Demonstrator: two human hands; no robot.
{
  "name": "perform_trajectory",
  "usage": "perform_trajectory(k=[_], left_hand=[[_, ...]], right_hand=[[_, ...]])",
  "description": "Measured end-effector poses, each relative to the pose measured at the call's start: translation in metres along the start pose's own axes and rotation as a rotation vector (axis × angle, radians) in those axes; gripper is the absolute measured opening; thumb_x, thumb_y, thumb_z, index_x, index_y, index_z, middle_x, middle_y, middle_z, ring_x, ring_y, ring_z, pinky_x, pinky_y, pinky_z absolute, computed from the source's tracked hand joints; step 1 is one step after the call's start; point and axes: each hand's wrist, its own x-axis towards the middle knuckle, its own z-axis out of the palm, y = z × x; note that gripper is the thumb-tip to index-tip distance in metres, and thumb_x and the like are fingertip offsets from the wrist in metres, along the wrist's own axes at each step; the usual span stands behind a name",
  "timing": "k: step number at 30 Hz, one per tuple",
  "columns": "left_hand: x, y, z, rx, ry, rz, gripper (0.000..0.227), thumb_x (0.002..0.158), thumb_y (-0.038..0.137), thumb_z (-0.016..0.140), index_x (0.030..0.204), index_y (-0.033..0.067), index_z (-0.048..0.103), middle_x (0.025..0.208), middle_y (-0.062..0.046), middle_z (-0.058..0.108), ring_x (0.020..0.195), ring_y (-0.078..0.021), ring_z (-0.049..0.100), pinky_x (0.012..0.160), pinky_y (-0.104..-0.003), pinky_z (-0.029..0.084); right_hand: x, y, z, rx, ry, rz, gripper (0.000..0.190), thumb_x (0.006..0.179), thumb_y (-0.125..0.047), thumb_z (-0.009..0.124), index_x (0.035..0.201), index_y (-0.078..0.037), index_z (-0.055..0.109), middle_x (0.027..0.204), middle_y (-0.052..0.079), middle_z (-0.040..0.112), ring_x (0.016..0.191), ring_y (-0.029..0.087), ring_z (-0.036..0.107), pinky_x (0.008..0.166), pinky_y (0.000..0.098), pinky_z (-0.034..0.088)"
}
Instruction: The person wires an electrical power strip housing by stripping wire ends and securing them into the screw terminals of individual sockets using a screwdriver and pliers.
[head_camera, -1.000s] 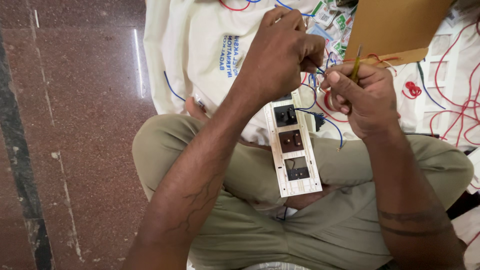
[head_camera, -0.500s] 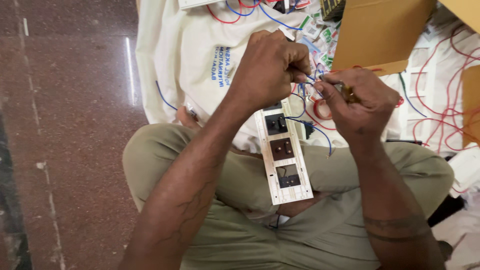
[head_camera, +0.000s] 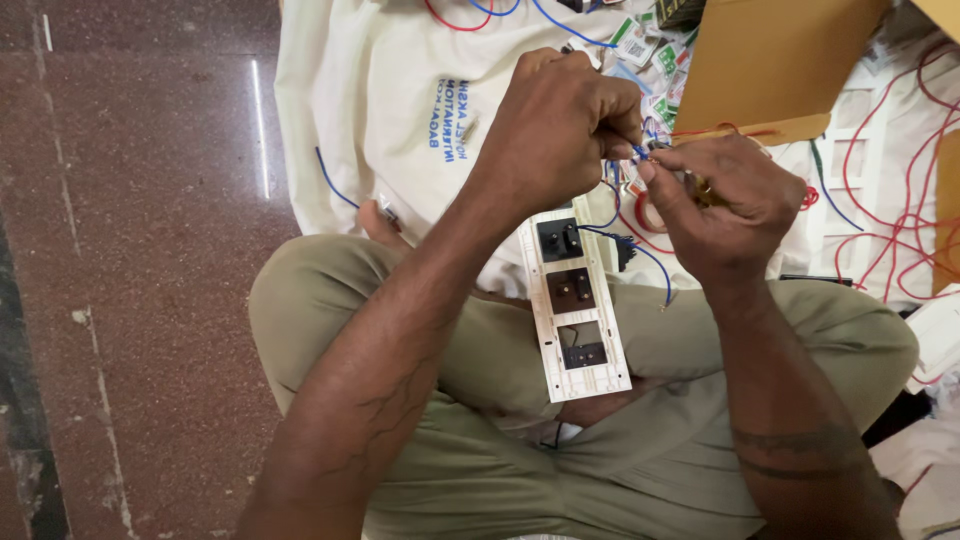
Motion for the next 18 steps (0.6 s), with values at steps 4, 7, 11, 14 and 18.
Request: perform_trajectory(k=[4, 7, 11, 14, 18], left_hand=[[0.002, -0.003, -0.002, 0.052, -0.019, -0.002, 0.012, 0.072, 0.004, 0.08, 0.074, 0.0126, 0.071, 0.071, 0.0, 0.071, 0.079, -0.0241, 0.063, 0.086, -0.042, 0.04], [0.001, -0.001, -0.001, 0.089, 0.026, 0.011, 0.013, 0.071, 0.004, 0.08, 0.073, 0.0136, 0.072, 0.071, 0.001, 0.072, 0.082, -0.0225, 0.063, 0.09, -0.044, 0.041], [-0.002, 0.005, -0.002, 0.012, 0.276, 0.045, 0.023, 0.06, 0.019, 0.087, 0.077, 0.0131, 0.072, 0.08, -0.003, 0.072, 0.09, -0.0267, 0.061, 0.092, -0.048, 0.037], [-0.004, 0.003, 0.002, 0.103, 0.519, -0.084, 0.034, 0.065, 0.022, 0.087, 0.086, 0.0026, 0.069, 0.085, -0.01, 0.07, 0.093, -0.0315, 0.059, 0.086, -0.045, 0.046], [-0.006, -0.011, 0.021, -0.597, 0.187, -0.708, 0.033, 0.083, 0.028, 0.085, 0.075, 0.0, 0.068, 0.068, -0.003, 0.07, 0.062, -0.0117, 0.064, 0.056, -0.031, 0.055]], right_hand=[[0.003, 0.001, 0.0, 0.095, -0.024, 0.117, 0.012, 0.103, -0.003, 0.085, 0.106, 0.003, 0.076, 0.094, 0.011, 0.073, 0.077, 0.015, 0.063, 0.071, 0.0261, 0.048], [0.004, -0.002, 0.002, 0.065, -0.028, 0.057, 0.008, 0.103, -0.001, 0.081, 0.104, 0.004, 0.075, 0.093, 0.01, 0.073, 0.079, 0.014, 0.064, 0.073, 0.0269, 0.048], [0.007, -0.003, 0.009, -0.03, 0.103, 0.168, 0.006, 0.098, 0.001, 0.081, 0.098, 0.005, 0.077, 0.086, 0.012, 0.07, 0.07, 0.019, 0.057, 0.061, 0.0289, 0.042], [0.007, 0.0, 0.01, -0.181, 0.147, 0.02, 0.004, 0.105, 0.004, 0.08, 0.104, 0.005, 0.076, 0.087, 0.013, 0.07, 0.075, 0.02, 0.062, 0.067, 0.0318, 0.047], [0.005, 0.008, 0.02, -0.178, 0.131, -0.143, 0.005, 0.101, 0.008, 0.073, 0.104, 0.004, 0.072, 0.097, 0.014, 0.071, 0.085, 0.023, 0.067, 0.071, 0.0348, 0.051]])
